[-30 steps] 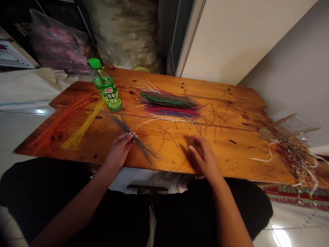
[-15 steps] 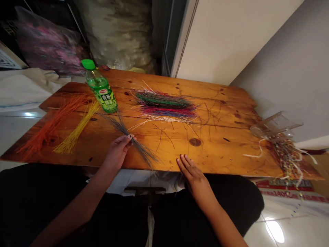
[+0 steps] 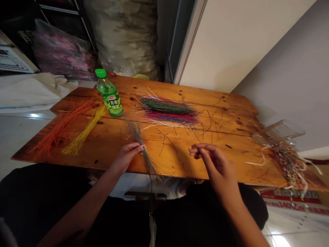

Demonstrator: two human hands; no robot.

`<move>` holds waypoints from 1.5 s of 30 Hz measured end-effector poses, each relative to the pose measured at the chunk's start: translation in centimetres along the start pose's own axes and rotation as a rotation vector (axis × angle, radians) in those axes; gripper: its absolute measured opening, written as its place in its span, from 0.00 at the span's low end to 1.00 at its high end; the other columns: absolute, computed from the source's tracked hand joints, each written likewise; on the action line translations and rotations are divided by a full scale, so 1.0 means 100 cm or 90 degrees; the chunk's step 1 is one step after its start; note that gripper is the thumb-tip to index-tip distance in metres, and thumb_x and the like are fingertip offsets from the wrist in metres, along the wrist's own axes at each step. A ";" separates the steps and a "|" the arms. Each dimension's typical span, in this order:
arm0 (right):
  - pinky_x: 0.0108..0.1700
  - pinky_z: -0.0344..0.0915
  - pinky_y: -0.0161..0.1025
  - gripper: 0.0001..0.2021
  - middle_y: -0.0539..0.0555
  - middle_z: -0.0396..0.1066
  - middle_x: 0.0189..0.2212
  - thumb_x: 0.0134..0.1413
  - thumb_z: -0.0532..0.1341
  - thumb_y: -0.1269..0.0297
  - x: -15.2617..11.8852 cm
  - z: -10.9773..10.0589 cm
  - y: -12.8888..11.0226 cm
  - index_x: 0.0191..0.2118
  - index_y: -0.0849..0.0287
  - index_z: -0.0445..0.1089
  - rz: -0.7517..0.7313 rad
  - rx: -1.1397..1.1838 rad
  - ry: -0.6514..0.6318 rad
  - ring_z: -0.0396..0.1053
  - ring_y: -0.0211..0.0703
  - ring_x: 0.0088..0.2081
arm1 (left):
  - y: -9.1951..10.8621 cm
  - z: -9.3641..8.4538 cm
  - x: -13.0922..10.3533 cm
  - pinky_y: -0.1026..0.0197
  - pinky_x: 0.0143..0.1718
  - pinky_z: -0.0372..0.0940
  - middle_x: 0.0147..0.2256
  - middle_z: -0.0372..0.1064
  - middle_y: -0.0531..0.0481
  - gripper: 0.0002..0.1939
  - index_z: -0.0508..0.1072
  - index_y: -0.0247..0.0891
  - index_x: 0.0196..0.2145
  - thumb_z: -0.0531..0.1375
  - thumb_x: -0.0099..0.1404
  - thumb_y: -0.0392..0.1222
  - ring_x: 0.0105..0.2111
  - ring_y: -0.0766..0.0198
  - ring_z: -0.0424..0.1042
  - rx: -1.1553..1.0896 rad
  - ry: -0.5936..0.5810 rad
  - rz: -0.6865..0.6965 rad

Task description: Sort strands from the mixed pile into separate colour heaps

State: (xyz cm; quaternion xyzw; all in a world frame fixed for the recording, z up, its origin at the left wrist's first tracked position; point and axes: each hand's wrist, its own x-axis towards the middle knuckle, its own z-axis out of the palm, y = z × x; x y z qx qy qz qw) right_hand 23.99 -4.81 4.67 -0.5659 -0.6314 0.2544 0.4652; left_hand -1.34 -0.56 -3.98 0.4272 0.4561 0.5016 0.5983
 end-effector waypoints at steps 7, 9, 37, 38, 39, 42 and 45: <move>0.33 0.71 0.39 0.10 0.53 0.75 0.28 0.50 0.60 0.57 0.052 0.049 -0.057 0.31 0.58 0.65 0.057 0.200 -0.357 0.73 0.39 0.29 | 0.004 0.001 -0.002 0.64 0.33 0.58 0.25 0.71 0.50 0.09 0.76 0.36 0.25 0.63 0.50 0.45 0.26 0.67 0.65 0.009 -0.071 -0.022; 0.33 0.70 0.38 0.11 0.52 0.73 0.25 0.46 0.62 0.57 0.063 0.070 -0.054 0.29 0.60 0.66 0.069 0.196 -0.404 0.72 0.38 0.28 | 0.002 0.000 -0.002 0.64 0.32 0.57 0.24 0.70 0.51 0.09 0.76 0.36 0.24 0.63 0.50 0.45 0.26 0.67 0.64 0.003 -0.077 -0.011; 0.21 0.62 0.32 0.13 0.49 0.70 0.24 0.36 0.66 0.54 0.080 0.134 -0.021 0.26 0.59 0.70 0.120 0.240 -0.347 0.61 0.32 0.21 | 0.004 0.003 -0.002 0.65 0.32 0.59 0.25 0.70 0.50 0.09 0.77 0.37 0.25 0.63 0.50 0.45 0.27 0.66 0.65 -0.025 -0.055 -0.007; 0.22 0.62 0.32 0.13 0.50 0.70 0.25 0.36 0.65 0.54 0.079 0.133 -0.021 0.26 0.59 0.70 0.122 0.249 -0.341 0.62 0.32 0.22 | 0.004 0.003 -0.002 0.65 0.32 0.59 0.25 0.70 0.50 0.09 0.77 0.37 0.25 0.63 0.50 0.45 0.27 0.66 0.65 -0.025 -0.053 -0.007; 0.22 0.63 0.32 0.14 0.50 0.70 0.25 0.36 0.65 0.54 0.077 0.133 -0.021 0.27 0.59 0.70 0.123 0.258 -0.334 0.63 0.33 0.23 | 0.004 0.002 -0.002 0.64 0.32 0.59 0.25 0.70 0.50 0.09 0.77 0.37 0.25 0.63 0.50 0.45 0.27 0.66 0.65 -0.025 -0.051 -0.006; 0.24 0.63 0.31 0.15 0.47 0.67 0.24 0.37 0.65 0.54 0.072 0.130 -0.017 0.31 0.58 0.67 0.123 0.291 -0.303 0.65 0.35 0.26 | 0.002 0.001 -0.001 0.64 0.32 0.59 0.25 0.70 0.50 0.09 0.76 0.37 0.24 0.63 0.49 0.46 0.27 0.66 0.65 -0.027 -0.043 0.003; 0.30 0.66 0.34 0.15 0.47 0.66 0.25 0.40 0.64 0.54 0.065 0.124 -0.009 0.32 0.57 0.65 0.139 0.311 -0.268 0.67 0.35 0.29 | -0.001 0.001 -0.001 0.64 0.32 0.58 0.24 0.70 0.50 0.09 0.76 0.36 0.24 0.64 0.50 0.45 0.27 0.66 0.64 -0.043 -0.030 0.012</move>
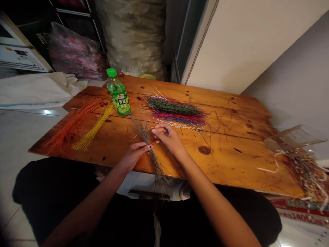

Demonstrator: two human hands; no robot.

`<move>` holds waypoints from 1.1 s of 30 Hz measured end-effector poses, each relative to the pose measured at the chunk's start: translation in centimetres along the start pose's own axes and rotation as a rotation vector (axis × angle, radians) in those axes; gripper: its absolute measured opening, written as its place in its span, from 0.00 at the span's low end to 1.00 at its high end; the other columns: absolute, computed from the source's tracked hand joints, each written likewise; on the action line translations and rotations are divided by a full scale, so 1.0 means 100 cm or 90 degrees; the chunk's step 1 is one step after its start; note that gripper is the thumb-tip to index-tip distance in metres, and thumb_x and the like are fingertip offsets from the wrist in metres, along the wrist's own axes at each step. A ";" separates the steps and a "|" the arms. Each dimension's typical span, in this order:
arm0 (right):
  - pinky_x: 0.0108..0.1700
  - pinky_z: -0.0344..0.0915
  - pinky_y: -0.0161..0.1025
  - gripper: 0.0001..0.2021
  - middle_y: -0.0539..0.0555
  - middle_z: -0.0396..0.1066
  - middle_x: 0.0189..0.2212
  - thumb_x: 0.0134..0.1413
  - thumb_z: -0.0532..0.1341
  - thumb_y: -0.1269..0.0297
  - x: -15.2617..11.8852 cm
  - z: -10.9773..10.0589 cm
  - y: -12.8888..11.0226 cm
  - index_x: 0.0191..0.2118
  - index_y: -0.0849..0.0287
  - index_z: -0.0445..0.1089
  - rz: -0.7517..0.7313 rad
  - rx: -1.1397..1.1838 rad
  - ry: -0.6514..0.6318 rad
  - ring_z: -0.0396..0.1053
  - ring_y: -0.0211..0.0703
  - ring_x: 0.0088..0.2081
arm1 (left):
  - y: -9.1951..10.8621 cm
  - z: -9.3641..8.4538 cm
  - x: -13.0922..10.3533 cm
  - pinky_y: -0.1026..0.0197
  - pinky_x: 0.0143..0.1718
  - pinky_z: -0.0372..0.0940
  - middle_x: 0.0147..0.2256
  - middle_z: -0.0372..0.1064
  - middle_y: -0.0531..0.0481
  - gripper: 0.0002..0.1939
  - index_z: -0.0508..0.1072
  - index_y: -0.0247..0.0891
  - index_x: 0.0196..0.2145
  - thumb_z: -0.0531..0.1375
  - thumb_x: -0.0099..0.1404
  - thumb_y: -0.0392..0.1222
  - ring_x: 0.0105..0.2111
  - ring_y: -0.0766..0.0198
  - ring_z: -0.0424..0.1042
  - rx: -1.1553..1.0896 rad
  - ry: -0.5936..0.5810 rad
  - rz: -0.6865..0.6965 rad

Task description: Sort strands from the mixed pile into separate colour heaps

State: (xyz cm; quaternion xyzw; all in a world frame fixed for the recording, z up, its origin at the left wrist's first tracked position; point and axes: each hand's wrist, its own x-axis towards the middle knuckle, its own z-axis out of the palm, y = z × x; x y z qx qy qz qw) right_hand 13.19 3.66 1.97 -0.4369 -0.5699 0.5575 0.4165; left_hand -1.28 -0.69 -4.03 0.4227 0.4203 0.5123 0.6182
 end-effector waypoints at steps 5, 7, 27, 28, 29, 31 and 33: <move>0.39 0.66 0.38 0.16 0.52 0.71 0.28 0.46 0.60 0.50 -0.026 -0.007 0.012 0.30 0.59 0.67 0.120 0.018 -0.120 0.69 0.36 0.31 | -0.002 0.001 -0.001 0.64 0.34 0.58 0.25 0.70 0.51 0.08 0.76 0.36 0.24 0.64 0.50 0.45 0.27 0.67 0.64 -0.051 0.018 0.008; 0.37 0.67 0.38 0.17 0.52 0.71 0.27 0.50 0.57 0.49 -0.036 -0.007 0.015 0.31 0.60 0.67 0.167 0.039 -0.197 0.69 0.37 0.29 | -0.003 0.002 -0.002 0.64 0.35 0.58 0.25 0.70 0.51 0.09 0.76 0.36 0.24 0.64 0.49 0.45 0.27 0.67 0.64 -0.048 0.025 0.006; 0.15 0.33 0.26 0.15 0.40 0.40 0.16 0.54 0.55 0.53 -0.053 0.017 0.026 0.27 0.60 0.57 0.257 0.313 -0.243 0.35 0.25 0.15 | -0.002 0.002 -0.003 0.66 0.32 0.58 0.20 0.68 0.53 0.10 0.74 0.35 0.22 0.60 0.56 0.43 0.24 0.69 0.64 -0.013 -0.030 0.021; 0.15 0.32 0.26 0.15 0.40 0.40 0.16 0.54 0.55 0.53 -0.054 0.018 0.025 0.26 0.59 0.56 0.258 0.320 -0.238 0.34 0.26 0.16 | -0.003 0.002 -0.003 0.66 0.32 0.58 0.21 0.69 0.53 0.09 0.74 0.36 0.22 0.61 0.55 0.43 0.25 0.69 0.64 -0.016 -0.023 0.014; 0.15 0.32 0.27 0.16 0.40 0.40 0.16 0.54 0.56 0.53 -0.055 0.020 0.024 0.25 0.59 0.55 0.262 0.332 -0.235 0.34 0.26 0.16 | -0.003 0.002 -0.003 0.66 0.33 0.58 0.22 0.69 0.53 0.08 0.75 0.36 0.23 0.62 0.54 0.43 0.25 0.69 0.65 -0.020 -0.017 0.007; 0.15 0.32 0.27 0.15 0.40 0.40 0.17 0.54 0.56 0.54 -0.056 0.021 0.024 0.25 0.59 0.55 0.270 0.364 -0.238 0.34 0.26 0.16 | -0.003 0.001 -0.003 0.65 0.36 0.59 0.25 0.71 0.52 0.07 0.76 0.37 0.27 0.63 0.53 0.43 0.28 0.67 0.66 -0.036 -0.013 -0.007; 0.14 0.32 0.27 0.15 0.40 0.40 0.17 0.55 0.55 0.55 -0.057 0.021 0.025 0.25 0.59 0.54 0.278 0.398 -0.251 0.33 0.26 0.16 | -0.003 0.001 -0.004 0.64 0.41 0.59 0.31 0.73 0.50 0.09 0.77 0.38 0.31 0.63 0.52 0.44 0.34 0.65 0.68 -0.063 -0.038 -0.018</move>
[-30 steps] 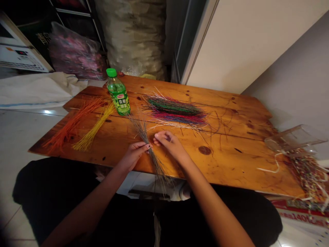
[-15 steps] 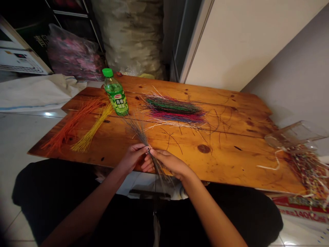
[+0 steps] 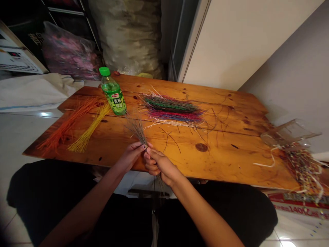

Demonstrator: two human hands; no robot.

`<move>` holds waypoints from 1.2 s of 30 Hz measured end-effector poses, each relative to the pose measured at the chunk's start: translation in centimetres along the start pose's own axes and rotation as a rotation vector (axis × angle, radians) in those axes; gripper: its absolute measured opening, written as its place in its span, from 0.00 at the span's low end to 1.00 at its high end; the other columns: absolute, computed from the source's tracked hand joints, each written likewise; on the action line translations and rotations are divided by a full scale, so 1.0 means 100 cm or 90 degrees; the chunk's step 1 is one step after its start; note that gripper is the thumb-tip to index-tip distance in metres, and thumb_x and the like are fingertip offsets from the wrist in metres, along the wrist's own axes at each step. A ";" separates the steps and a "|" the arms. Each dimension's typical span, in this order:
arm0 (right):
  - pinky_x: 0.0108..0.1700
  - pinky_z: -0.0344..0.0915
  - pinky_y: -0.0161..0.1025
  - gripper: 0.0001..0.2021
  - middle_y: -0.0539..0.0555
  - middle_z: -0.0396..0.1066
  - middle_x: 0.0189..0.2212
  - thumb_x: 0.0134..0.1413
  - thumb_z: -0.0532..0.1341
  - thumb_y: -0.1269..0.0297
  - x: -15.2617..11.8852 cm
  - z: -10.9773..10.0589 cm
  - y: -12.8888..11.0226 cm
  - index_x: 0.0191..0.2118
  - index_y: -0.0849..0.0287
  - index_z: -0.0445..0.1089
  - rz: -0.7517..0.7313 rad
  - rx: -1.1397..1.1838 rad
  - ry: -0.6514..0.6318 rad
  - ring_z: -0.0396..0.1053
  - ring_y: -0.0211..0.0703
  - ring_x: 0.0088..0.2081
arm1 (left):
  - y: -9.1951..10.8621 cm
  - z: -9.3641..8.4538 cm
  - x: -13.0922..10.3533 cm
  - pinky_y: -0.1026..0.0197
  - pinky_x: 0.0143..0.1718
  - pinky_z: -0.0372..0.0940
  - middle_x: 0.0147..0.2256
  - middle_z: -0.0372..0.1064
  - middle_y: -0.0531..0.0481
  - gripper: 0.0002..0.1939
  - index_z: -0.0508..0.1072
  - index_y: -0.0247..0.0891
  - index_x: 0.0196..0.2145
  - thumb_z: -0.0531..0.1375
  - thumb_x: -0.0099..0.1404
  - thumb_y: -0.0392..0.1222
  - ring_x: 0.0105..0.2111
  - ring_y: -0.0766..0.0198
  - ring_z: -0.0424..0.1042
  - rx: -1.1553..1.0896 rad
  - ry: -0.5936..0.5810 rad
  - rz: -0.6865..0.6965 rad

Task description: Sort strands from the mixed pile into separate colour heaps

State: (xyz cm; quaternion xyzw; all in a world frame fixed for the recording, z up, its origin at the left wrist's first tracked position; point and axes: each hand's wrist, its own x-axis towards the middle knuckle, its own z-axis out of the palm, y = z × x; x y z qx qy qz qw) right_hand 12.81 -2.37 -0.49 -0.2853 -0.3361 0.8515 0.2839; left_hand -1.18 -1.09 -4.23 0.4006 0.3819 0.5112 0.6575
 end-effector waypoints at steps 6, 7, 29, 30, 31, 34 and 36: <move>0.14 0.32 0.25 0.15 0.41 0.38 0.18 0.55 0.55 0.57 0.001 -0.008 0.003 0.25 0.58 0.52 0.032 0.079 -0.041 0.31 0.26 0.16 | 0.000 0.001 -0.003 0.61 0.45 0.59 0.34 0.73 0.45 0.12 0.77 0.35 0.32 0.61 0.55 0.46 0.37 0.62 0.69 -0.007 -0.085 -0.047; 0.14 0.32 0.25 0.14 0.41 0.38 0.17 0.55 0.55 0.57 0.001 -0.009 0.004 0.25 0.58 0.52 0.036 0.085 -0.044 0.31 0.27 0.16 | 0.000 0.002 -0.004 0.62 0.44 0.59 0.33 0.73 0.45 0.11 0.77 0.35 0.30 0.61 0.55 0.46 0.36 0.62 0.70 -0.008 -0.079 -0.051; 0.33 0.59 0.36 0.16 0.51 0.66 0.25 0.58 0.50 0.53 -0.001 -0.042 -0.007 0.32 0.59 0.68 -0.299 -0.655 0.349 0.64 0.39 0.29 | 0.004 0.000 0.003 0.70 0.32 0.65 0.27 0.71 0.50 0.07 0.73 0.33 0.28 0.65 0.52 0.40 0.28 0.70 0.71 -0.308 0.102 -0.006; 0.36 0.59 0.37 0.17 0.53 0.67 0.27 0.58 0.49 0.54 -0.002 -0.045 -0.008 0.32 0.59 0.69 -0.327 -0.752 0.393 0.65 0.41 0.32 | 0.005 0.000 0.003 0.69 0.32 0.65 0.27 0.71 0.50 0.08 0.73 0.33 0.28 0.65 0.51 0.40 0.28 0.70 0.71 -0.309 0.104 -0.011; 0.39 0.59 0.39 0.17 0.54 0.68 0.30 0.59 0.48 0.55 -0.003 -0.048 -0.010 0.34 0.59 0.69 -0.344 -0.846 0.429 0.65 0.43 0.34 | 0.005 0.001 0.003 0.68 0.32 0.66 0.26 0.71 0.50 0.08 0.73 0.33 0.28 0.65 0.51 0.40 0.28 0.69 0.71 -0.308 0.106 -0.015; 0.42 0.58 0.41 0.17 0.58 0.68 0.37 0.60 0.48 0.57 -0.006 -0.051 -0.015 0.41 0.58 0.70 -0.345 -1.072 0.490 0.63 0.47 0.39 | 0.006 0.002 0.002 0.68 0.32 0.66 0.26 0.71 0.51 0.09 0.73 0.33 0.28 0.65 0.50 0.40 0.28 0.69 0.71 -0.301 0.103 -0.028; 0.44 0.58 0.42 0.17 0.58 0.68 0.40 0.60 0.48 0.58 -0.008 -0.049 -0.015 0.45 0.57 0.69 -0.333 -1.158 0.502 0.62 0.48 0.41 | 0.007 0.002 0.002 0.68 0.32 0.66 0.26 0.71 0.51 0.09 0.73 0.33 0.27 0.66 0.50 0.41 0.28 0.68 0.72 -0.295 0.103 -0.032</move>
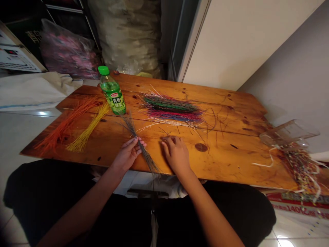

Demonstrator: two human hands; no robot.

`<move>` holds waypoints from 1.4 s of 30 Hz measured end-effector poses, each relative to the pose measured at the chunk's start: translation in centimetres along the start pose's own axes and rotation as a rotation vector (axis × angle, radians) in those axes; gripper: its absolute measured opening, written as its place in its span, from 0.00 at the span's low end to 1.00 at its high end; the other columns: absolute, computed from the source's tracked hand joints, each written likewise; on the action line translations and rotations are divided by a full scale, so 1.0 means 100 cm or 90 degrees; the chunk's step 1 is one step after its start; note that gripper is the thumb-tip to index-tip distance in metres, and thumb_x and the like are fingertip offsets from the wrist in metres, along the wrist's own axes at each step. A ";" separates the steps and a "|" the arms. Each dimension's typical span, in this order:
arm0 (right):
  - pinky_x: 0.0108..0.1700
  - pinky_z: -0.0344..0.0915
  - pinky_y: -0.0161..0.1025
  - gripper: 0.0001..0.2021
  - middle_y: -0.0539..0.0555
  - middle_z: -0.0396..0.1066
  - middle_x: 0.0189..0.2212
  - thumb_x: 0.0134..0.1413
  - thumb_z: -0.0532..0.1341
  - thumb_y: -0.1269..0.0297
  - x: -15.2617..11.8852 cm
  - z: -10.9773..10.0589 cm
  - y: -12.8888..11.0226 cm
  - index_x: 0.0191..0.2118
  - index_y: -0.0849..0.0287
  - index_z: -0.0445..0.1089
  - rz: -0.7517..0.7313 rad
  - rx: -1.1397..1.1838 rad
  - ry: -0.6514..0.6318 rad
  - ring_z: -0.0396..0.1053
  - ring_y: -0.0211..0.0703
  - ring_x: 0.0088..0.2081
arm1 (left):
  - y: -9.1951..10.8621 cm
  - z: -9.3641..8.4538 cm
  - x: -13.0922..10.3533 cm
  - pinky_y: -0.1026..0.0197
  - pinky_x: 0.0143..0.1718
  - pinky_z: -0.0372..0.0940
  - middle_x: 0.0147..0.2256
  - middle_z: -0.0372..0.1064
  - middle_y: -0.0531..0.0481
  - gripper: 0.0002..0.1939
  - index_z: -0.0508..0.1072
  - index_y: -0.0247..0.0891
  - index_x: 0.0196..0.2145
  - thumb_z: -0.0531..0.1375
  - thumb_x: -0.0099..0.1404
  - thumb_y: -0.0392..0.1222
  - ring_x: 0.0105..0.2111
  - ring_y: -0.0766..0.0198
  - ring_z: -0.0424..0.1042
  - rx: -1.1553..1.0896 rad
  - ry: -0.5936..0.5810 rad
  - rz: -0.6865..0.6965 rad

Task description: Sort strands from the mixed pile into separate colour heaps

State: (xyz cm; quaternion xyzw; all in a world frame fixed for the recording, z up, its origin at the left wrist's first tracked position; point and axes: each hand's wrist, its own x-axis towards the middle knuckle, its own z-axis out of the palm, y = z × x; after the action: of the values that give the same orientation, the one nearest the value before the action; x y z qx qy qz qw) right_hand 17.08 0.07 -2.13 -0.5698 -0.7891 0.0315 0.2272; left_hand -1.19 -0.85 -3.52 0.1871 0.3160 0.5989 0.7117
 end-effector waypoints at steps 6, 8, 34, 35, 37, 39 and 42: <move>0.43 0.55 0.45 0.16 0.57 0.68 0.47 0.59 0.49 0.59 -0.004 0.002 -0.007 0.47 0.54 0.69 -0.010 -0.109 -0.009 0.60 0.51 0.44 | -0.001 0.000 0.001 0.66 0.35 0.66 0.27 0.71 0.51 0.09 0.72 0.34 0.28 0.65 0.51 0.42 0.29 0.68 0.72 0.017 0.006 0.002; 0.43 0.54 0.46 0.16 0.57 0.67 0.48 0.59 0.49 0.59 -0.005 0.005 -0.007 0.47 0.54 0.69 -0.010 -0.126 -0.025 0.60 0.52 0.44 | -0.001 0.000 0.001 0.66 0.36 0.66 0.27 0.71 0.51 0.09 0.72 0.34 0.28 0.65 0.51 0.41 0.29 0.68 0.72 0.013 0.004 0.003; 0.37 0.46 0.43 0.12 0.57 0.72 0.34 0.59 0.50 0.63 -0.002 0.008 0.008 0.37 0.59 0.70 -0.028 -0.187 -0.025 0.63 0.47 0.37 | -0.001 -0.002 0.003 0.68 0.32 0.65 0.27 0.71 0.51 0.09 0.72 0.34 0.28 0.65 0.51 0.42 0.29 0.68 0.72 0.019 0.013 0.002; 0.37 0.46 0.43 0.12 0.57 0.72 0.33 0.59 0.50 0.63 -0.001 0.007 0.007 0.35 0.60 0.70 -0.027 -0.203 -0.025 0.63 0.47 0.37 | -0.001 -0.002 0.003 0.68 0.32 0.65 0.27 0.71 0.51 0.09 0.72 0.34 0.28 0.65 0.51 0.42 0.29 0.68 0.72 0.016 0.009 0.004; 0.37 0.46 0.43 0.13 0.57 0.72 0.31 0.59 0.50 0.63 0.000 0.006 0.006 0.32 0.61 0.69 -0.026 -0.227 -0.030 0.64 0.47 0.36 | -0.002 -0.002 0.003 0.68 0.32 0.66 0.26 0.71 0.51 0.09 0.72 0.34 0.28 0.65 0.50 0.42 0.28 0.68 0.72 0.011 0.003 0.007; 0.37 0.46 0.43 0.12 0.57 0.72 0.31 0.58 0.50 0.64 0.002 0.005 0.006 0.31 0.61 0.69 -0.027 -0.232 -0.041 0.65 0.47 0.35 | -0.003 -0.003 0.003 0.68 0.32 0.66 0.27 0.71 0.51 0.09 0.73 0.34 0.28 0.65 0.51 0.42 0.28 0.69 0.72 0.011 0.002 0.009; 0.37 0.48 0.41 0.10 0.56 0.73 0.30 0.56 0.52 0.65 0.003 0.005 0.006 0.31 0.61 0.69 -0.020 -0.207 -0.066 0.66 0.45 0.34 | -0.004 -0.004 0.003 0.67 0.32 0.66 0.27 0.71 0.51 0.09 0.73 0.34 0.28 0.65 0.51 0.43 0.29 0.69 0.72 0.018 0.003 0.012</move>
State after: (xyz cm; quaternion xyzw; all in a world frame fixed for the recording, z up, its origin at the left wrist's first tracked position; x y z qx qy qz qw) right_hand 17.33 0.68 -2.66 -0.5842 -0.8033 -0.0706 0.0915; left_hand -1.11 -0.64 -4.13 0.1984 0.3246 0.6013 0.7026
